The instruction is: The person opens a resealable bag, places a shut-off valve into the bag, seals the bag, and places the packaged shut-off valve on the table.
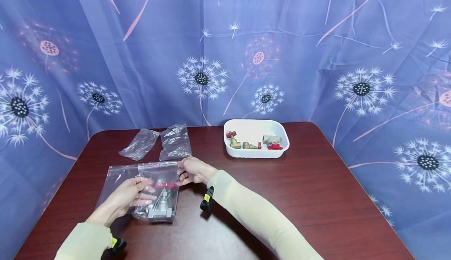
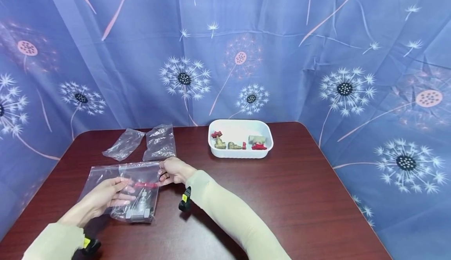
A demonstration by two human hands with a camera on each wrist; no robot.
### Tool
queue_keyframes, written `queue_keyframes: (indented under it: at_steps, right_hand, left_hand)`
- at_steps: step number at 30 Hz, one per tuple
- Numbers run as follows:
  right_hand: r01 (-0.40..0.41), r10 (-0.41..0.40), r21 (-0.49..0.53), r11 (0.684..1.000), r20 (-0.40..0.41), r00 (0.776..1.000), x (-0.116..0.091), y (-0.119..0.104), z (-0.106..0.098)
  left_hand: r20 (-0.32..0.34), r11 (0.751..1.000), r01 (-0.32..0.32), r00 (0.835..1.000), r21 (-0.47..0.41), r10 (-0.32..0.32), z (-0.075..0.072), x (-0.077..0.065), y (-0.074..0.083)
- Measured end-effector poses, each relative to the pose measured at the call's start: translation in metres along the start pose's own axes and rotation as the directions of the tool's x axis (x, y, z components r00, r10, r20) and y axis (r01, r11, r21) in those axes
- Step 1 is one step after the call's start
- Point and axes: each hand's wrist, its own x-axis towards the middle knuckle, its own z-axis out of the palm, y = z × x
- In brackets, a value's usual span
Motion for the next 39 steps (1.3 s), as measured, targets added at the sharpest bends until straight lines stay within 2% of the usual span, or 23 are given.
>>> queue_keyframes:
  at_steps: [7,14,21,30,35,39]
  right_hand:
    - [-0.008,0.008,0.009,1.000,-0.001,1.000,0.003,0.006,-0.004]
    - [0.005,-0.005,-0.003,1.000,-0.016,1.000,0.004,0.007,-0.006]
    - [0.040,-0.044,-0.087,0.995,-0.036,0.998,0.003,0.009,-0.008]
    - [0.070,-0.083,-0.140,0.988,-0.091,0.992,0.001,0.010,-0.012]
    - [0.071,-0.083,-0.135,0.988,-0.085,0.993,-0.001,0.007,-0.013]
    - [0.077,-0.088,-0.132,0.988,-0.078,0.993,-0.002,0.005,-0.011]
  left_hand:
    - [0.037,0.999,0.030,0.999,0.017,-0.031,-0.004,0.006,-0.003]
    - [0.011,0.996,0.052,0.999,0.069,-0.052,-0.003,0.010,-0.004]
    - [-0.012,0.989,0.049,0.999,0.142,-0.048,-0.001,0.012,-0.011]
    - [-0.100,0.966,0.026,0.995,0.257,-0.001,0.006,0.012,-0.009]
    - [-0.164,0.953,0.049,0.986,0.299,0.001,0.007,0.010,-0.006]
    - [-0.190,0.948,0.048,0.982,0.315,0.013,0.006,0.007,-0.003]
